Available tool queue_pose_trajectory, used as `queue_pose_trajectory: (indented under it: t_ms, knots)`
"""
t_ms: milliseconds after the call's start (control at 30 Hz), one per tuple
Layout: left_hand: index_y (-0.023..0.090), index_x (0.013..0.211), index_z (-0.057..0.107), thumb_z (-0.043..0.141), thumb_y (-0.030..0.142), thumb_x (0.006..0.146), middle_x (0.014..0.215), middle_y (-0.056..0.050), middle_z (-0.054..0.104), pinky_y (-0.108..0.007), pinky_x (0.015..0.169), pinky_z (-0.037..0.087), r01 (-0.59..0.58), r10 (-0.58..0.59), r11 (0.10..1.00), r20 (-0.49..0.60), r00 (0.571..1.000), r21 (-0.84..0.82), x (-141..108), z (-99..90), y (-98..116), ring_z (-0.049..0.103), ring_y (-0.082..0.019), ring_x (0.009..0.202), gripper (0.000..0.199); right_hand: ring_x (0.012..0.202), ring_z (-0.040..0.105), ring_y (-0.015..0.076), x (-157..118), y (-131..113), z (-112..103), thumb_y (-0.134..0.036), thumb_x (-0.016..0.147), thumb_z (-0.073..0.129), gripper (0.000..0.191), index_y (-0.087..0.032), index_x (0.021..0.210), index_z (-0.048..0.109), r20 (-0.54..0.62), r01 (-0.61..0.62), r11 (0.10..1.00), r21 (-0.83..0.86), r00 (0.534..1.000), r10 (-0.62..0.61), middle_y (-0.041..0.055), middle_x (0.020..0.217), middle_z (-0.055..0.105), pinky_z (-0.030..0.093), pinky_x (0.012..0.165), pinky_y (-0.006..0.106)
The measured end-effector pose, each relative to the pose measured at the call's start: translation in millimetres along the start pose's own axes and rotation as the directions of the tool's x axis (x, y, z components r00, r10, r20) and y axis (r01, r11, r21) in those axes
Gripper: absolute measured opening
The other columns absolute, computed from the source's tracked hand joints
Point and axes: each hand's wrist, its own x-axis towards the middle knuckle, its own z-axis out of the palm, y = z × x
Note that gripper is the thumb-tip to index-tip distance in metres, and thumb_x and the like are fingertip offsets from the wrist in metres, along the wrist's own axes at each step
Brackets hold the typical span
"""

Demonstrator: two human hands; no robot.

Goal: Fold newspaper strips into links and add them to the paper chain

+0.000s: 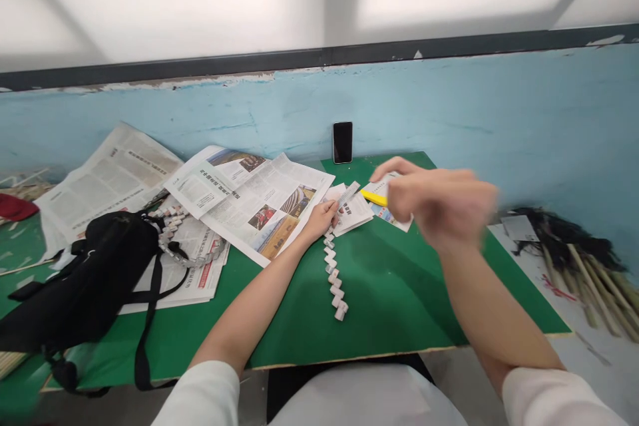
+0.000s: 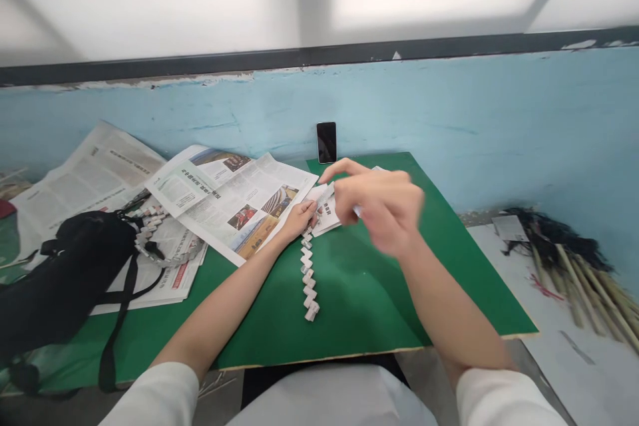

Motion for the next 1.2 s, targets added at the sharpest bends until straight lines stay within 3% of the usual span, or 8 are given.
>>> queue_pose_trajectory:
  t_ms: [100, 200, 267, 400, 633, 733, 900, 1200]
  knots:
    - [0.017, 0.085, 0.063, 0.044, 0.058, 0.096, 0.051, 0.003, 0.056, -0.023, 0.051, 0.035, 0.002, -0.001, 1.0, 0.019, 1.0, -0.019, -1, -1.6, -1, 0.044, -0.011, 0.043, 0.047, 0.067, 0.059, 0.0188, 22, 31, 18, -0.05, 0.104, 0.042, 0.051, -0.022, 0.063, 0.057, -0.122, 0.099, 0.995, -0.006, 0.988, -0.099, 0.0027, 0.064, 0.053, 0.054, 0.086, 0.045]
    - [0.016, 0.082, 0.062, 0.046, 0.061, 0.094, 0.053, 0.002, 0.058, -0.023, 0.049, 0.034, -0.013, 0.015, 0.999, 0.03, 0.999, -0.051, -2, -2.9, -2, 0.042, -0.01, 0.043, 0.049, 0.086, 0.06, 0.022, 24, 78, 38, -0.049, 0.095, 0.059, 0.028, -0.022, 0.097, 0.064, -0.214, 0.014, 0.993, -0.119, 0.976, -0.04, 0.0061, 0.09, 0.061, 0.051, 0.086, 0.04]
    - [0.016, 0.08, 0.062, 0.048, 0.062, 0.093, 0.053, 0.002, 0.057, -0.023, 0.048, 0.033, -0.014, 0.016, 0.997, 0.029, 0.999, -0.071, -3, -3.3, -3, 0.042, -0.01, 0.043, 0.05, 0.089, 0.059, 0.0222, 12, 106, 48, -0.05, 0.092, 0.063, 0.033, -0.021, 0.109, 0.062, -0.162, -0.08, 0.989, -0.126, 0.985, 0.059, 0.0064, 0.096, 0.063, 0.05, 0.085, 0.037]
    - [0.016, 0.085, 0.065, 0.054, 0.062, 0.091, 0.047, 0.006, 0.047, -0.023, 0.045, 0.029, 0.03, -0.025, 0.993, 0.037, 0.999, -0.113, -5, -4.1, -2, 0.036, -0.009, 0.039, 0.048, 0.068, 0.053, 0.0179, -16, 136, 56, -0.053, 0.095, 0.057, 0.036, -0.02, 0.082, 0.062, -0.075, -0.268, 0.963, -0.039, 0.961, 0.265, 0.0009, 0.071, 0.057, 0.046, 0.066, 0.03]
    - [0.016, 0.097, 0.066, 0.066, 0.056, 0.084, 0.068, -0.001, 0.068, -0.026, 0.063, 0.049, -0.018, -0.06, 0.97, -0.31, 0.949, -0.243, 1, -10.5, -11, 0.061, -0.014, 0.06, 0.042, 0.062, 0.051, 0.0169, -19, 138, 57, -0.052, 0.091, 0.062, 0.038, -0.021, 0.07, 0.057, -0.03, -0.31, 0.949, 0.065, 0.95, 0.312, 0.0002, 0.065, 0.056, 0.042, 0.06, 0.029]
    - [0.016, 0.098, 0.066, 0.067, 0.057, 0.083, 0.068, -0.002, 0.068, -0.028, 0.063, 0.05, -0.027, -0.068, 0.961, -0.327, 0.943, -0.276, 1, -11.8, -14, 0.062, -0.015, 0.059, 0.043, 0.065, 0.055, 0.0183, -17, 139, 58, -0.052, 0.092, 0.061, 0.036, -0.021, 0.074, 0.06, 0.001, -0.342, 0.935, 0.095, 0.939, 0.343, 0.0017, 0.068, 0.06, 0.045, 0.062, 0.03]
    - [0.016, 0.097, 0.066, 0.066, 0.059, 0.084, 0.068, -0.003, 0.067, -0.028, 0.058, 0.048, 0.001, -0.065, 0.977, -0.294, 0.953, -0.213, -1, -10.7, -13, 0.062, -0.016, 0.058, 0.045, 0.062, 0.059, 0.0186, -16, 138, 60, -0.05, 0.087, 0.067, 0.036, -0.024, 0.11, 0.06, 0.006, -0.395, 0.891, 0.224, 0.915, 0.404, 0.0006, 0.073, 0.063, 0.048, 0.06, 0.031]
    - [0.021, 0.109, 0.056, 0.057, 0.056, 0.092, 0.065, 0.0, 0.064, -0.029, 0.061, 0.049, -0.097, 0.013, 0.977, -0.404, 0.915, -0.189, -1, -12.9, -9, 0.062, -0.018, 0.06, 0.039, 0.056, 0.057, 0.0156, -15, 141, 61, -0.047, 0.085, 0.071, 0.03, -0.024, 0.102, 0.062, 0.084, -0.384, 0.887, 0.257, 0.923, 0.376, -0.0015, 0.069, 0.061, 0.047, 0.056, 0.029]
